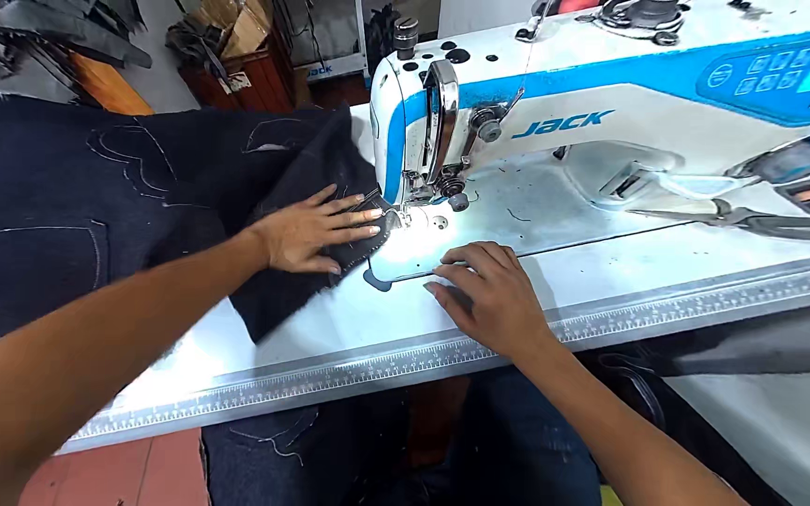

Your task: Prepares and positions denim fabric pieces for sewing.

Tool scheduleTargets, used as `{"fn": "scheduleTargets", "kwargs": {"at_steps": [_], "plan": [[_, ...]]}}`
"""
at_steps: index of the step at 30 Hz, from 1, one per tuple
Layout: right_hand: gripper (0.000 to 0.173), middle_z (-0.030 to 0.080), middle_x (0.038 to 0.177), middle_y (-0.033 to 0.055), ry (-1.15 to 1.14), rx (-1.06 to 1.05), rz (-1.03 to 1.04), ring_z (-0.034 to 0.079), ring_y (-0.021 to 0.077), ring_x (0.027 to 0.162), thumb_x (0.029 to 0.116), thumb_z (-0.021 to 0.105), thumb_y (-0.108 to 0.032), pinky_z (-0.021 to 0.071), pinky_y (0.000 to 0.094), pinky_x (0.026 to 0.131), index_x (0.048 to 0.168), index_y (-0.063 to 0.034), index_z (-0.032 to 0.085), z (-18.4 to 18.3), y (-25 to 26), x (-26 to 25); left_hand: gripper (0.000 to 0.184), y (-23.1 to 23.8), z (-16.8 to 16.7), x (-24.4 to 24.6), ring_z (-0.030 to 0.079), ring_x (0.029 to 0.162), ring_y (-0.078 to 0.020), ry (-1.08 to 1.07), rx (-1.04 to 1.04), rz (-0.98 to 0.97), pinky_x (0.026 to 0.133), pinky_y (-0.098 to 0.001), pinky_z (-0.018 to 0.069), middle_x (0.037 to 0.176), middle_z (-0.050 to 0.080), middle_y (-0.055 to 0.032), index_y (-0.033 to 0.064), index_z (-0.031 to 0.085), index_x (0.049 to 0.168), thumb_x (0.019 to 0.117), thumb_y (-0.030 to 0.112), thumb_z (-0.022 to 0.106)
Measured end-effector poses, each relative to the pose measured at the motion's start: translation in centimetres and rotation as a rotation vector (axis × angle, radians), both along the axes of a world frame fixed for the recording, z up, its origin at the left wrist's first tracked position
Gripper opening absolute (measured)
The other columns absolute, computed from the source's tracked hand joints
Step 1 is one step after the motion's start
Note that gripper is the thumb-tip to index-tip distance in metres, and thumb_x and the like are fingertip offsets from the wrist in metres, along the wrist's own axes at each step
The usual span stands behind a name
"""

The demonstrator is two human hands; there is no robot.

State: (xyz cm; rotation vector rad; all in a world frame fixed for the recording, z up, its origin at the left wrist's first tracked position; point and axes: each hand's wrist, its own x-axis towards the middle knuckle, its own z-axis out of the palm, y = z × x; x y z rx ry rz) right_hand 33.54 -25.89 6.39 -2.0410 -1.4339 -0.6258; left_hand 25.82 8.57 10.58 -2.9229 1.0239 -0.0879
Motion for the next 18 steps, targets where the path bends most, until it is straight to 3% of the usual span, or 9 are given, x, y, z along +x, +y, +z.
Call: {"fn": "scheduleTargets", "kwargs": {"at_steps": [3,6,7,10,13,16,18], "plan": [[0.028,0.072,0.113,0.001,-0.044,-0.007,0.198,0.065,0.0205,0.111,0.1008,0.057,-0.04,0.0536,0.0413,0.093,0.105,-0.0202,0.077,0.2,-0.2,-0.1,0.069,-8.4,-1.9,-5.6,0.031,0.154,-0.0305,-0.143,-0.199,0.439,0.119,-0.0708,0.0243,0.165,0.039,-0.003,0.0218,0.053,0.152,0.1,0.065,0.04],[0.031,0.063,0.136,-0.0004,0.025,-0.178,0.29,0.057,0.0213,0.126,0.1026,0.051,-0.035,0.0503,0.0439,0.098,0.123,-0.0286,0.073,0.6,-0.5,0.0,0.036,-15.6,-3.5,-8.8,0.041,0.149,-0.0254,-0.25,-0.484,0.666,0.12,-0.067,0.0266,0.149,0.058,0.0048,0.0289,0.075,0.124,0.1014,0.048,0.056],[0.031,0.063,0.137,0.0003,0.039,-0.216,0.297,0.056,0.0221,0.127,0.1034,0.05,-0.036,0.0495,0.0456,0.098,0.123,-0.0309,0.074,0.6,-0.7,0.1,0.029,-16.9,-3.7,-9.6,0.044,0.147,-0.0229,-0.27,-0.557,0.687,0.121,-0.0652,0.0273,0.142,0.063,0.0078,0.0298,0.078,0.116,0.1025,0.044,0.056],[0.039,0.062,0.133,0.0028,0.012,-0.31,0.312,0.055,0.024,0.125,0.103,0.046,-0.054,0.0446,0.0504,0.103,0.129,-0.0385,0.07,0.7,-2.4,0.5,0.03,-18.2,-4.2,-11.1,0.053,0.14,-0.0221,-0.323,-0.54,0.647,0.119,-0.0665,0.0299,0.128,0.071,0.0087,0.0298,0.079,0.113,0.1041,0.045,0.054],[0.048,0.059,0.133,0.0055,-0.052,-0.342,0.354,0.055,0.0253,0.122,0.098,0.044,-0.068,0.041,0.0534,0.103,0.137,-0.0468,0.062,0.5,-4.2,0.8,0.031,-17.4,-3.6,-11.6,0.059,0.131,-0.0177,-0.307,-0.512,0.576,0.119,-0.0601,0.0345,0.115,0.073,0.0072,0.0235,0.075,0.106,0.1042,0.046,0.054],[0.051,0.06,0.129,0.0048,-0.101,-0.302,0.364,0.057,0.0231,0.116,0.0986,0.041,-0.07,0.0412,0.0497,0.102,0.137,-0.0441,0.062,-0.1,-4.7,0.1,0.031,-16.2,-1.9,-10.8,0.066,0.117,-0.0126,-0.319,-0.457,0.57,0.114,-0.0539,0.0413,0.103,0.073,0.0075,0.0207,0.074,0.098,0.1053,0.041,0.053],[0.048,0.06,0.129,0.0048,-0.112,-0.294,0.347,0.057,0.0233,0.115,0.0973,0.046,-0.068,0.0418,0.0488,0.101,0.133,-0.0419,0.065,-0.3,-4.8,-0.3,0.028,-15.7,-1.1,-9.5,0.068,0.109,-0.0124,-0.304,-0.404,0.588,0.111,-0.0545,0.0442,0.098,0.073,0.008,0.0216,0.076,0.094,0.1015,0.041,0.058]]}}
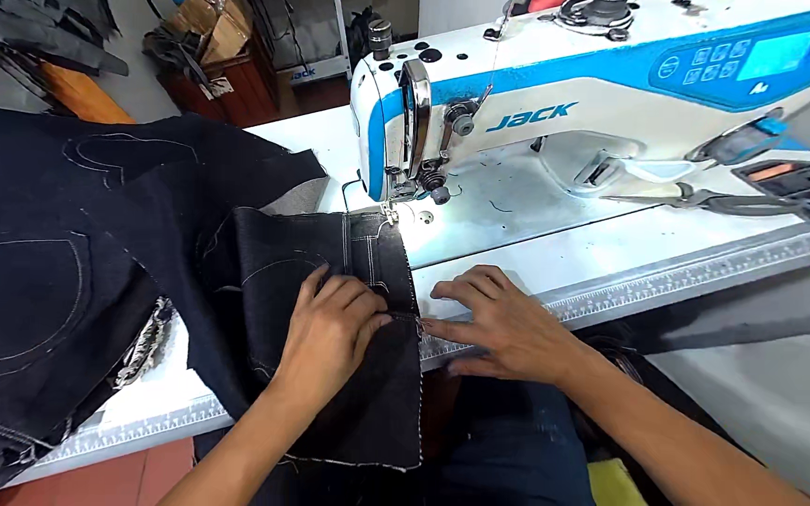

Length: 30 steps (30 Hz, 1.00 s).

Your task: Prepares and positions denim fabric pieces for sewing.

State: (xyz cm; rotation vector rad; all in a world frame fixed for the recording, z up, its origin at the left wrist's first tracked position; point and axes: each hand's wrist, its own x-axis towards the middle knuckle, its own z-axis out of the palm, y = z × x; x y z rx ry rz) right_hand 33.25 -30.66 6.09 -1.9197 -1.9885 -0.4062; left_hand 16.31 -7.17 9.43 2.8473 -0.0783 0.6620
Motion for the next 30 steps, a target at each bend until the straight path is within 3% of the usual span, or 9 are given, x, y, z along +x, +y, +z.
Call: {"fn": "scheduleTargets", "kwargs": {"at_steps": [7,9,11,12,15,19,23,27,30], "plan": [[0.045,0.055,0.143,-0.0008,-0.009,-0.004,-0.009,0.055,0.0218,0.121,0.0934,0.055,-0.066,0.0414,0.0462,0.103,0.13,-0.0419,0.065,-0.1,0.1,-0.1,0.012,1.0,0.2,2.4,0.068,0.098,-0.0083,0.072,-0.201,0.036,0.094,-0.0406,0.0524,0.089,0.073,0.0128,0.024,0.079,0.09,0.0847,0.035,0.079],[0.045,0.052,0.152,-0.0085,-0.004,0.013,0.023,0.051,0.0204,0.132,0.0979,0.052,-0.062,0.0375,0.0469,0.109,0.132,-0.0357,0.064,-0.4,0.0,-0.1,0.007,0.6,0.1,2.2,0.068,0.101,-0.0099,0.047,-0.147,0.01,0.092,-0.0408,0.0538,0.094,0.074,0.0119,0.0257,0.079,0.09,0.0899,0.028,0.073],[0.047,0.054,0.151,-0.0124,0.016,0.002,0.05,0.051,0.0173,0.134,0.1006,0.048,-0.06,0.0367,0.0465,0.111,0.133,-0.0295,0.064,-0.4,0.1,-0.1,0.022,-0.6,0.2,1.2,0.067,0.113,-0.0193,0.059,0.043,-0.029,0.099,-0.0511,0.0539,0.108,0.074,0.0043,0.0232,0.081,0.101,0.0965,0.014,0.061],[0.05,0.056,0.149,-0.0122,0.035,-0.004,0.05,0.053,0.0164,0.132,0.1005,0.047,-0.061,0.0372,0.0461,0.11,0.133,-0.0279,0.065,-0.4,0.1,0.0,0.026,-1.2,0.1,0.7,0.066,0.121,-0.0226,0.089,0.118,-0.026,0.103,-0.0597,0.0504,0.118,0.073,0.0026,0.022,0.079,0.11,0.0997,0.015,0.056],[0.058,0.056,0.149,-0.0134,0.073,-0.045,0.0,0.052,0.0171,0.132,0.0979,0.045,-0.068,0.0368,0.0492,0.109,0.136,-0.0289,0.066,0.0,0.4,0.6,0.056,-1.3,-1.1,-0.1,0.048,0.144,-0.0228,0.164,0.116,0.002,0.115,-0.0698,0.0315,0.147,0.06,0.0037,0.0214,0.066,0.139,0.1059,0.056,0.037],[0.069,0.057,0.147,-0.0122,0.077,-0.067,-0.055,0.054,0.0212,0.13,0.0899,0.043,-0.08,0.0398,0.0542,0.106,0.129,-0.0303,0.07,1.1,1.8,2.2,0.056,0.7,-1.9,2.6,0.05,0.141,-0.0273,0.105,0.07,-0.054,0.11,-0.0744,0.032,0.144,0.061,0.0007,0.0189,0.065,0.139,0.0946,0.053,0.058],[0.079,0.056,0.148,-0.0096,0.101,-0.128,-0.075,0.054,0.0238,0.123,0.0797,0.049,-0.087,0.0406,0.0536,0.101,0.131,-0.031,0.069,2.0,3.5,4.0,0.079,2.4,-1.1,4.9,0.045,0.144,-0.0284,0.187,0.116,-0.057,0.113,-0.0725,0.0286,0.148,0.057,-0.0004,0.0187,0.06,0.144,0.0917,0.076,0.048],[0.079,0.059,0.145,-0.0087,0.097,-0.118,-0.106,0.055,0.024,0.124,0.0805,0.051,-0.085,0.0411,0.054,0.101,0.131,-0.0279,0.07,2.2,5.2,5.6,0.084,3.7,-0.4,7.0,0.041,0.146,-0.031,0.258,0.106,-0.063,0.115,-0.0725,0.0255,0.149,0.055,-0.0041,0.0159,0.057,0.147,0.0895,0.077,0.051],[0.089,0.058,0.148,-0.0065,0.088,-0.082,-0.166,0.054,0.0245,0.129,0.0829,0.042,-0.088,0.0399,0.0545,0.103,0.138,-0.0229,0.066,1.7,5.7,5.4,0.081,4.8,-0.2,8.1,0.042,0.146,-0.0303,0.253,0.087,-0.074,0.115,-0.0723,0.0259,0.148,0.056,-0.0049,0.0149,0.057,0.146,0.0899,0.074,0.055]]}}
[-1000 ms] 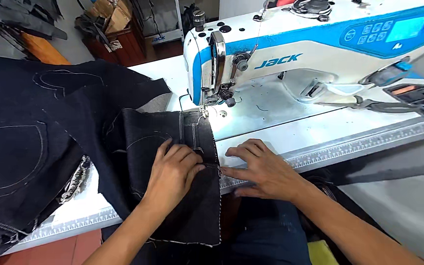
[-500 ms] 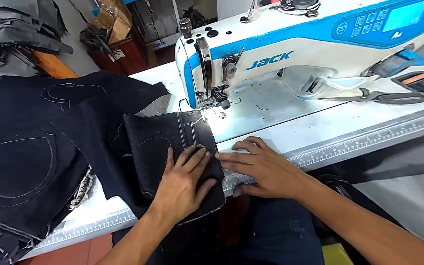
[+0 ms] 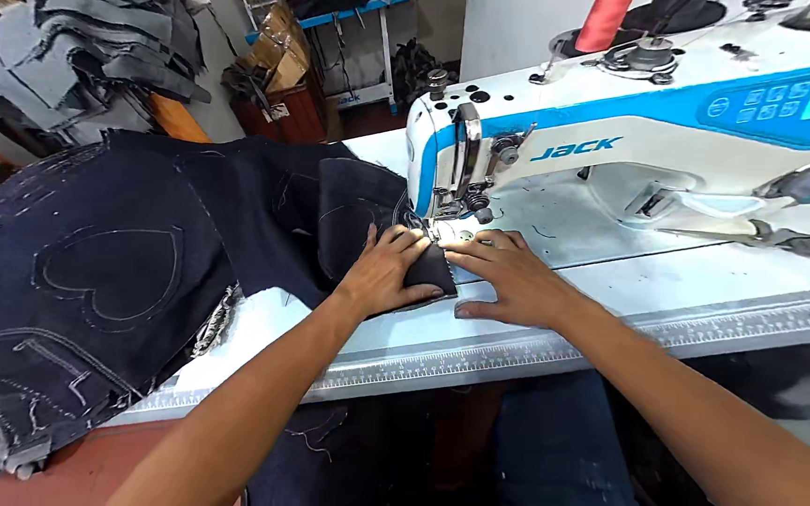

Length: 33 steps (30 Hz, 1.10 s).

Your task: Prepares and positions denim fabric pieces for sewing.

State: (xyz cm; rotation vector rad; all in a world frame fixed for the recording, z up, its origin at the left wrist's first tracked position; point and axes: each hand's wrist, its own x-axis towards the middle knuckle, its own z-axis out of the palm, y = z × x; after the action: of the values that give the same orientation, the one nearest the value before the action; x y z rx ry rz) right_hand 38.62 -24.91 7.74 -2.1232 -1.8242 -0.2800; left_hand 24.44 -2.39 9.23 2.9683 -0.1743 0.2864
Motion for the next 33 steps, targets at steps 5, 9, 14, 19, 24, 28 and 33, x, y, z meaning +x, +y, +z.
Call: {"fn": "scheduleTargets", "kwargs": {"at_steps": [5,9,14,19,24,28,33], "plan": [[0.087,0.061,0.145,-0.0058,-0.023,0.045,-0.037,0.055,0.0231,0.13,0.0862,0.039,-0.086,0.0412,0.053,0.103,0.139,-0.0228,0.066,-0.4,-0.5,-0.4,0.076,2.7,0.0,2.5,0.046,0.143,-0.0342,-0.014,0.001,-0.065,0.115,-0.0732,0.026,0.146,0.058,-0.0078,0.0131,0.06,0.142,0.091,0.069,0.058],[0.083,0.063,0.142,-0.0054,-0.004,0.07,-0.027,0.055,0.0226,0.131,0.0858,0.042,-0.085,0.0412,0.0525,0.103,0.133,-0.0227,0.07,-0.5,-0.8,-0.2,0.064,4.7,0.5,4.2,0.052,0.136,-0.0378,-0.036,0.083,-0.129,0.115,-0.0713,0.028,0.138,0.063,-0.0113,0.0116,0.066,0.134,0.0936,0.061,0.061],[0.033,0.076,0.107,0.0011,0.03,0.398,0.084,0.068,0.0201,0.105,0.0979,0.063,-0.043,0.0525,0.0448,0.093,0.096,-0.0149,0.08,-0.9,-2.1,-1.6,0.057,4.9,0.0,3.9,0.052,0.139,-0.0335,-0.12,0.051,-0.124,0.118,-0.07,0.0242,0.136,0.066,-0.0083,0.0146,0.069,0.131,0.0953,0.058,0.058],[0.035,0.076,0.105,0.0014,1.069,0.254,0.438,0.072,0.0092,0.095,0.104,0.058,-0.041,0.0618,0.0294,0.085,0.115,-0.012,0.074,-1.8,-5.8,-11.8,0.052,3.0,-0.3,2.6,0.047,0.143,-0.0311,-0.099,-0.065,0.055,0.12,-0.0699,0.0199,0.142,0.063,-0.0074,0.0145,0.067,0.135,0.0977,0.05,0.061],[0.092,0.071,0.127,0.0126,1.758,-0.102,0.297,0.07,0.0243,0.111,0.093,0.033,-0.081,0.0589,0.0408,0.092,0.139,-0.0069,0.061,-5.9,-8.1,-14.7,0.072,-2.8,-0.5,-2.0,0.042,0.147,-0.0337,-0.083,-0.101,0.277,0.118,-0.0749,0.018,0.152,0.053,-0.0098,0.0111,0.058,0.145,0.0917,0.059,0.066],[0.079,0.074,0.115,0.0089,2.097,0.141,-0.021,0.074,0.0246,0.101,0.0894,0.054,-0.076,0.0628,0.045,0.085,0.13,-0.0084,0.058,-4.1,-7.4,-16.8,0.07,-12.1,0.0,-12.0,0.034,0.152,-0.0359,0.036,-0.122,0.293,0.115,-0.0778,0.0225,0.159,0.047,-0.008,0.0123,0.055,0.149,0.0972,0.059,0.054],[0.021,0.076,0.104,-0.0039,1.779,0.128,-0.056,0.071,0.0037,0.1,0.0942,0.07,-0.009,0.059,0.0268,0.094,0.115,-0.0059,0.067,-3.7,-5.2,-20.7,0.061,-7.1,5.9,-15.6,0.054,0.136,-0.0334,-0.24,0.137,0.368,0.109,-0.0609,0.0422,0.139,0.064,-0.0106,0.0137,0.069,0.129,0.0968,0.063,0.053]]}}
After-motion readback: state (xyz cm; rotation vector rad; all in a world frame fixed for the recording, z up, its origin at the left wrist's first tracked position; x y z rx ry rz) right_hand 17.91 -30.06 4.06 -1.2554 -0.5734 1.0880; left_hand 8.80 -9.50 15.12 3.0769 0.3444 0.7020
